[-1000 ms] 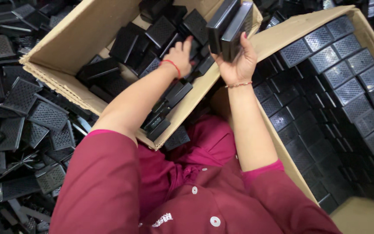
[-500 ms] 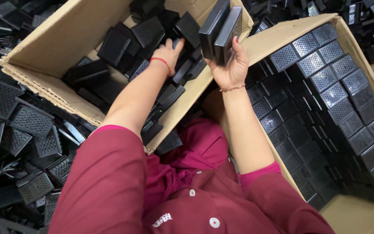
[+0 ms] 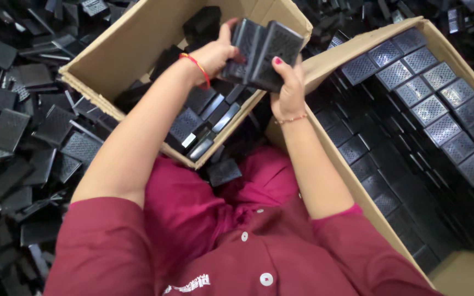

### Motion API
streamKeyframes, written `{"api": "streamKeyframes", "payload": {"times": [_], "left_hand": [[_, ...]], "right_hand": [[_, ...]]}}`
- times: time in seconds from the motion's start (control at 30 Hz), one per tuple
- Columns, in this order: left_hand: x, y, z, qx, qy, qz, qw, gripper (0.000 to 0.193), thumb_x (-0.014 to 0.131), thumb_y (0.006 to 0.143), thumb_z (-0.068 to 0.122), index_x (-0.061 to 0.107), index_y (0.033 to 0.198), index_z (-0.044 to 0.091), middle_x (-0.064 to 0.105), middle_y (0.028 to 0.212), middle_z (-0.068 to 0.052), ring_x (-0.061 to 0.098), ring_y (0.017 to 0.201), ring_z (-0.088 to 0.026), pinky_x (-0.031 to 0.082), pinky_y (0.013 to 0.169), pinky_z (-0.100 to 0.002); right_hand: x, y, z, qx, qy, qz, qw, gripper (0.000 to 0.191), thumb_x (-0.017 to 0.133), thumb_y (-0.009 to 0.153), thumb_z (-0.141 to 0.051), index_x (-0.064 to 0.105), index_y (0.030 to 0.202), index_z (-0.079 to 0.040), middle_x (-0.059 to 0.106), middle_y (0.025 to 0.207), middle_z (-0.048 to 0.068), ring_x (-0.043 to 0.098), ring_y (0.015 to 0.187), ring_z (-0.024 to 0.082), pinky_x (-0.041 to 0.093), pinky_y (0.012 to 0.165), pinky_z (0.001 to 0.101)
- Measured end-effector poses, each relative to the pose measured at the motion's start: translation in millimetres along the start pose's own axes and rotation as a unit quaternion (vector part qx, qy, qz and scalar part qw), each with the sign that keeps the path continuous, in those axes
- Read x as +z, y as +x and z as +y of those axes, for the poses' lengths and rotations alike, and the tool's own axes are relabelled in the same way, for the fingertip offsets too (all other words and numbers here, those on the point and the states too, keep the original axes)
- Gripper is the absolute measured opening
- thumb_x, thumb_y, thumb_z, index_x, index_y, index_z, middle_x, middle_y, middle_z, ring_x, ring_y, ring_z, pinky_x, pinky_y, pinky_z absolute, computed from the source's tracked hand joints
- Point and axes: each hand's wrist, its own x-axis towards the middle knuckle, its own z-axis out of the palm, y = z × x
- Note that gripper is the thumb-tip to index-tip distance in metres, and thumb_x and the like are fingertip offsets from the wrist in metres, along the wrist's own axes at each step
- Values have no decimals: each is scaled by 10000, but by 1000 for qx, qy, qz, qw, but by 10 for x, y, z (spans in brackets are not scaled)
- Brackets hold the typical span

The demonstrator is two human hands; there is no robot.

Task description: The person sits on the floor between two cardboard boxes and repeatedly picks up small black plastic trays from the left box, then places them into the right box. The person handles the trays by hand, stacking them in the destination box.

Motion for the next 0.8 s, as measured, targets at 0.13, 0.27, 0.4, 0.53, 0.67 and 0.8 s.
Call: {"api": "streamKeyframes", "payload": {"times": [0.13,0.27,0.4,0.53,0.67,0.8], "left_hand": [[754,-188,-134,-30,-133,-41,990,1055,695,674,165,119,1555,239,548,1244,-177,638,1015,-317,604,706,-465],[1259,-485,-623,222,72,-165,958,1129,931,927,262,33,1561,2,398,1539,-218,415,1481,-346,352,1235,-409],[1444,-871,-1098,184,220,-237,928,1281,965,636,394,98,1485,-18,452,1383,-243,505,1328,-351,407,1130,-400],[1756,-1216,-1565,150,464,-215,846,1283,963,509,420,236,1492,34,440,1364,-292,511,1258,-445,466,1077,-457],[1933,-1320,-1778,256,627,-155,720,1244,958,366,370,335,1394,51,430,1326,-293,458,1246,-519,483,954,-565],[1911,-1157,-1715,154,635,-233,720,1199,936,444,385,356,1438,51,447,1346,-247,485,1198,-480,498,954,-518]], "right_hand": [[63,-537,-488,20,43,1,999,621,659,946,-101,427,1516,-14,613,1365,120,632,1260,248,512,1139,410],[-276,-1188,-844,30,-65,-48,996,1028,809,837,-185,171,1633,-48,542,1461,132,585,1372,277,478,1229,421],[-709,-1997,-667,-30,-346,-100,932,1423,882,734,-165,-192,1667,-118,383,1511,127,501,1427,297,454,1221,415],[-1128,-2552,-242,-13,-545,-153,824,1524,946,646,-170,-234,1608,-103,355,1544,181,496,1399,354,423,1218,436],[-1395,-2833,15,33,-564,-139,813,1505,906,658,-170,-264,1600,-82,353,1588,238,460,1462,414,390,1241,447],[-1493,-2790,98,81,-606,-133,780,1559,955,637,-236,-279,1572,-60,265,1603,315,351,1499,439,330,1243,462]]}}
